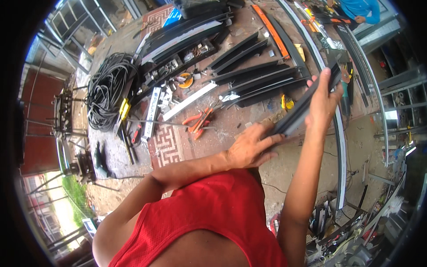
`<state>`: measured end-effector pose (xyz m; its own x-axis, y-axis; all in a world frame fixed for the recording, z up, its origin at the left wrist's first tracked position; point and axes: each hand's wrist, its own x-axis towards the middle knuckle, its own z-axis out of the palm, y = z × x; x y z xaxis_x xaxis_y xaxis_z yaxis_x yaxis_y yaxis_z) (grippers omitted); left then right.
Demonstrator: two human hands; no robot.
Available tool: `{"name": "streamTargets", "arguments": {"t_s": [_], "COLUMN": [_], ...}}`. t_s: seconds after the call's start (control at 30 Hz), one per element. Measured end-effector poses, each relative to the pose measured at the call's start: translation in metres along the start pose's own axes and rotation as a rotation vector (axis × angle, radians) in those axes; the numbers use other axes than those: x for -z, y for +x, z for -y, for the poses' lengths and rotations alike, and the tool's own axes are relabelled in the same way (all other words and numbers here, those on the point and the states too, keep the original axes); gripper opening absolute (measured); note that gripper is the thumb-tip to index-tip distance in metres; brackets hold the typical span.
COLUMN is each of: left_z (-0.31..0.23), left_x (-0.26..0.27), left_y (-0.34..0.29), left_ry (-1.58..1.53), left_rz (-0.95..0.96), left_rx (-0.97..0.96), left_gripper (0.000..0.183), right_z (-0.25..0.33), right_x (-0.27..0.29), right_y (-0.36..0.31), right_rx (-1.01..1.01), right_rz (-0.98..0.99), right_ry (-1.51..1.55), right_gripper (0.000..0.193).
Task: The person assembles aluminum frames by inserting rubber gaskets into metal profiles and securing them with fasteners using pliers and a screwdriver.
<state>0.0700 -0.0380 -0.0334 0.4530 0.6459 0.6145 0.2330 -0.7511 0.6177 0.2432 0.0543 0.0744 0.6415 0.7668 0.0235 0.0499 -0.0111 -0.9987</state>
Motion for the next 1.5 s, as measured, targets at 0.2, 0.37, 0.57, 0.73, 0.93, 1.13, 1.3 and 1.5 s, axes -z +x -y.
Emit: {"name": "streamTargets", "arguments": {"t_s": [0.2,0.37,0.57,0.73,0.93,1.13,1.3,1.5], "left_z": [0.075,0.143,0.132,0.027,-0.023,-0.014,-0.011,-0.011], "left_x": [0.008,0.045,0.046,-0.011,-0.097,-0.109,-0.113,-0.114], "left_y": [-0.066,-0.123,-0.132,-0.128,-0.147,-0.135,-0.128,-0.120], "left_ry": [0.149,0.793,0.724,0.373,0.242,0.380,0.384,0.401], "left_rz": [-0.243,0.031,0.001,-0.368,-0.251,-0.158,-0.124,-0.100], "left_rx": [0.451,0.962,0.988,1.163,1.258,1.268,1.305,1.401], "left_gripper": [0.026,0.031,0.025,0.029,0.035,0.035,0.035,0.035], "right_z": [-0.042,-0.154,-0.210,-0.240,-0.213,-0.213,-0.221,-0.220], "right_x": [0.049,0.077,0.078,0.077,0.060,0.049,0.051,0.050], "right_y": [0.002,-0.033,-0.048,-0.037,-0.034,-0.029,-0.029,-0.026], "right_rx": [0.205,0.033,0.145,0.252,0.421,0.580,0.636,0.649], "right_rz": [0.536,1.059,1.350,1.496,1.531,1.556,1.571,1.590], "right_ry": [-0.540,-0.767,-0.719,-0.676,-0.853,-0.897,-0.884,-0.866], "right_gripper": [0.036,0.049,0.049,0.049,0.052,0.054,0.054,0.053]}}
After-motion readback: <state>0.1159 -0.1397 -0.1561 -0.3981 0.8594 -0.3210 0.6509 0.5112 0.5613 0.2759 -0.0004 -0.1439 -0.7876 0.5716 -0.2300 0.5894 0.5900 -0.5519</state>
